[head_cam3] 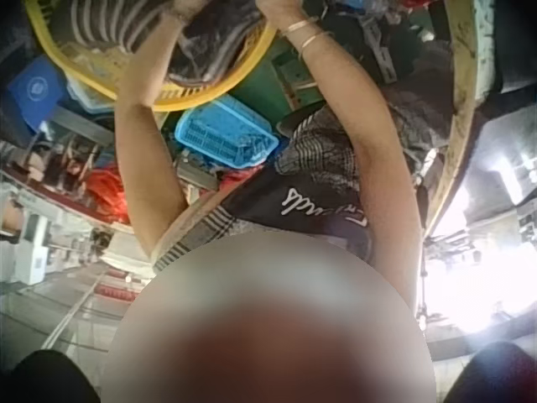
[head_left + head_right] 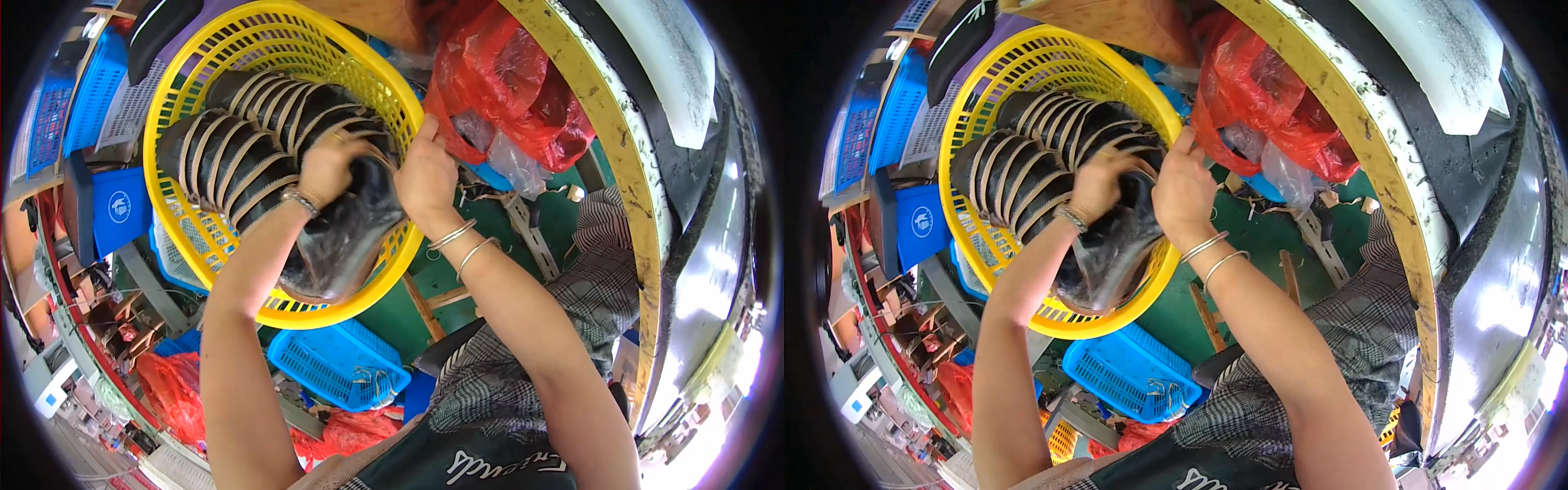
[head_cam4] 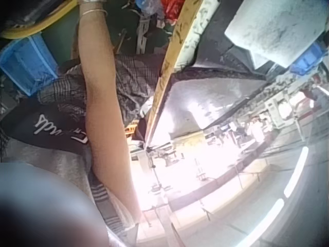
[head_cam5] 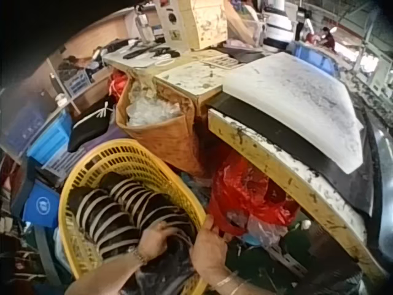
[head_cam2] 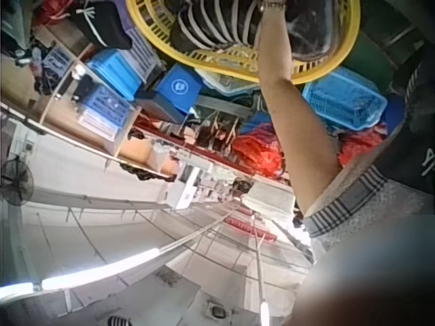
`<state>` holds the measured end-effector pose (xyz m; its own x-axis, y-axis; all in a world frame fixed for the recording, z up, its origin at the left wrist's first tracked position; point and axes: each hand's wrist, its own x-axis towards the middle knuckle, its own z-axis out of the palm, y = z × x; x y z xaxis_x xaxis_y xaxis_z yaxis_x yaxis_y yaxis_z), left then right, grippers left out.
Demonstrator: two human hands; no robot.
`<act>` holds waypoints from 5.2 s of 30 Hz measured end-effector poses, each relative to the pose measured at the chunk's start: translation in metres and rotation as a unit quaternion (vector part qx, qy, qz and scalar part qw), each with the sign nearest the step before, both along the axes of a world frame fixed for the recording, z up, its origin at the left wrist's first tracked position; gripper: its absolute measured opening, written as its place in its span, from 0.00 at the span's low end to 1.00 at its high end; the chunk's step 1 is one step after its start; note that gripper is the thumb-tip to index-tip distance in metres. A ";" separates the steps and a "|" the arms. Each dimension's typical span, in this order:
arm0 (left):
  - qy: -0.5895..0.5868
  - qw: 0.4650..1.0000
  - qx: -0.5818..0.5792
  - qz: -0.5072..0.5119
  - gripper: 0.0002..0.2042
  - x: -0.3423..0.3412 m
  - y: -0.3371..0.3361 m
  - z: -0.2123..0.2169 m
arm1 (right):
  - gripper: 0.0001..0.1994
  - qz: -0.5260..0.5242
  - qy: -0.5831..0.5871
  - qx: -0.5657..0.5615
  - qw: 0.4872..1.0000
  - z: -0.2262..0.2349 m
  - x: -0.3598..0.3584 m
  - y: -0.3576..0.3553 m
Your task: Applying glue to the inner edges and lining of shoe components using a brush and organizing them into a basket.
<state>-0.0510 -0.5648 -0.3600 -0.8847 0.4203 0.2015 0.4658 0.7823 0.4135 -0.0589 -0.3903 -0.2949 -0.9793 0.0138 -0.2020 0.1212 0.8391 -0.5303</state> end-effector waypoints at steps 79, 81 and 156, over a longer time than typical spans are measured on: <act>-0.045 0.710 -0.113 -0.694 0.29 0.700 1.029 0.027 | 0.23 -0.882 0.160 -0.296 0.329 -0.035 0.883 0.640; -0.039 0.712 -0.095 -0.695 0.25 0.702 1.018 0.059 | 0.18 -0.853 0.298 -0.261 0.341 -0.013 0.873 0.632; 0.067 0.928 0.298 -0.215 0.31 0.071 0.491 0.315 | 0.15 -0.197 0.245 -0.587 0.746 0.255 0.143 0.430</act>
